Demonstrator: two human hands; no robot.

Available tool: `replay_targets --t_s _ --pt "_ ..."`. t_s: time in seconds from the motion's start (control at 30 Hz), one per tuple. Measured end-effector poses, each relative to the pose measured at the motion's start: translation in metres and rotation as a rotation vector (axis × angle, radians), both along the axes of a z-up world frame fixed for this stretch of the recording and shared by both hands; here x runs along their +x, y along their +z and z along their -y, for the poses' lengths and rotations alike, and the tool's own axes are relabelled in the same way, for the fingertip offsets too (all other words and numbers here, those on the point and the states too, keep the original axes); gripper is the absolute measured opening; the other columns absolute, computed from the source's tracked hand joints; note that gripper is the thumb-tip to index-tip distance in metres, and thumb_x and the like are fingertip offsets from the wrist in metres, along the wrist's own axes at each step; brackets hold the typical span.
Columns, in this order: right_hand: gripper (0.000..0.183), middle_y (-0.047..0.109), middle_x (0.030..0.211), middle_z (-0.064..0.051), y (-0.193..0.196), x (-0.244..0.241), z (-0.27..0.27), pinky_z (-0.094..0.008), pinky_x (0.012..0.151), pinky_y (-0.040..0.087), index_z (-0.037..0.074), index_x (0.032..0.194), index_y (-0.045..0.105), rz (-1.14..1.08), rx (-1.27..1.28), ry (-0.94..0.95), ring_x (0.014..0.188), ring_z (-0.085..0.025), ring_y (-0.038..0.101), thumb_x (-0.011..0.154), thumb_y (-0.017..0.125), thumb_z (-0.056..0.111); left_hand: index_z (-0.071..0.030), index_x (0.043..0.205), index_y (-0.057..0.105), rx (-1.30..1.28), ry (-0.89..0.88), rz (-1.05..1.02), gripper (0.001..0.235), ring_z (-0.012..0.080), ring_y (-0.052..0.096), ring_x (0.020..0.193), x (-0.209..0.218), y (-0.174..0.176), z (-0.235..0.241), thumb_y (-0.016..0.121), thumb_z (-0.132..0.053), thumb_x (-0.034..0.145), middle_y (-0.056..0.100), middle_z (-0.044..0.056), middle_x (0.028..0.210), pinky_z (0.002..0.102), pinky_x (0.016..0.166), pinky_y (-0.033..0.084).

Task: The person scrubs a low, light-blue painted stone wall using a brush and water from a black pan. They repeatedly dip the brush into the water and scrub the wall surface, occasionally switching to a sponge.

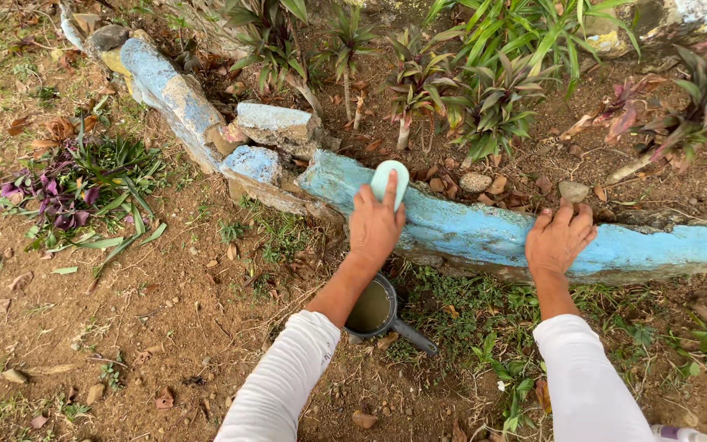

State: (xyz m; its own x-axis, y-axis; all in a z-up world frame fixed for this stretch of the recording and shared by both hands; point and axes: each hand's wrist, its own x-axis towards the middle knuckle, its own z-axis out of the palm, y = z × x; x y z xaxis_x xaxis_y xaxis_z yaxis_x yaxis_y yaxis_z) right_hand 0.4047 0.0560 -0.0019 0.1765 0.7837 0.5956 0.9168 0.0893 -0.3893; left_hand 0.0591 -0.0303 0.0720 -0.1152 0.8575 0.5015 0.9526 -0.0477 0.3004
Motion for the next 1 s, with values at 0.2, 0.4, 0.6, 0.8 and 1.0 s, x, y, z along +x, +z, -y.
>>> replay_targets --t_s 0.2,0.4,0.6,0.8,1.0 --pt "0.045 0.033 0.153 -0.026 0.007 -0.001 0.0 -0.061 0.124 0.009 0.001 0.143 0.055 -0.063 -0.104 0.014 0.147 -0.045 0.027 0.111 0.049 0.032 -0.02 0.16 0.041 -0.08 -0.245 -0.119 0.072 0.0404 0.058 0.097 0.066 -0.002 0.018 0.066 -0.036 0.094 0.051 0.028 0.114 0.042 0.064 0.063" --pt "0.049 0.032 0.153 -0.024 0.009 0.002 -0.002 -0.062 0.123 0.005 0.006 0.146 0.052 -0.036 -0.186 0.032 0.15 -0.044 0.021 0.111 0.041 0.039 -0.024 0.158 0.044 -0.083 0.143 -0.099 0.064 0.0399 0.059 0.096 -0.038 0.011 -0.013 0.064 -0.038 0.099 0.05 0.027 0.11 0.042 0.057 0.062" --pt "0.052 0.03 0.158 -0.023 0.009 -0.003 -0.003 -0.061 0.122 0.003 0.011 0.148 0.051 -0.066 -0.251 0.013 0.15 -0.045 0.018 0.11 0.036 0.043 -0.014 0.156 0.042 -0.058 0.109 -0.044 0.072 0.04 0.057 0.093 0.032 0.003 -0.016 0.067 -0.041 0.095 0.048 0.028 0.114 0.041 0.056 0.062" --pt "0.052 0.032 0.157 -0.023 0.011 -0.003 -0.001 -0.063 0.122 0.003 0.011 0.147 0.052 -0.056 -0.242 0.023 0.151 -0.046 0.019 0.111 0.036 0.044 -0.018 0.16 0.037 -0.143 -0.151 -0.052 0.074 0.0392 0.056 0.1 0.148 -0.01 0.004 0.066 -0.037 0.095 0.048 0.028 0.116 0.043 0.066 0.062" --pt "0.053 0.033 0.157 -0.022 0.019 -0.002 0.007 -0.064 0.122 0.004 0.01 0.146 0.054 -0.048 -0.24 0.064 0.15 -0.045 0.021 0.11 0.037 0.045 -0.021 0.159 0.039 -0.175 -0.16 -0.149 0.068 0.036 0.057 0.098 0.108 -0.001 -0.001 0.063 -0.04 0.098 0.049 0.026 0.117 0.043 0.065 0.062"
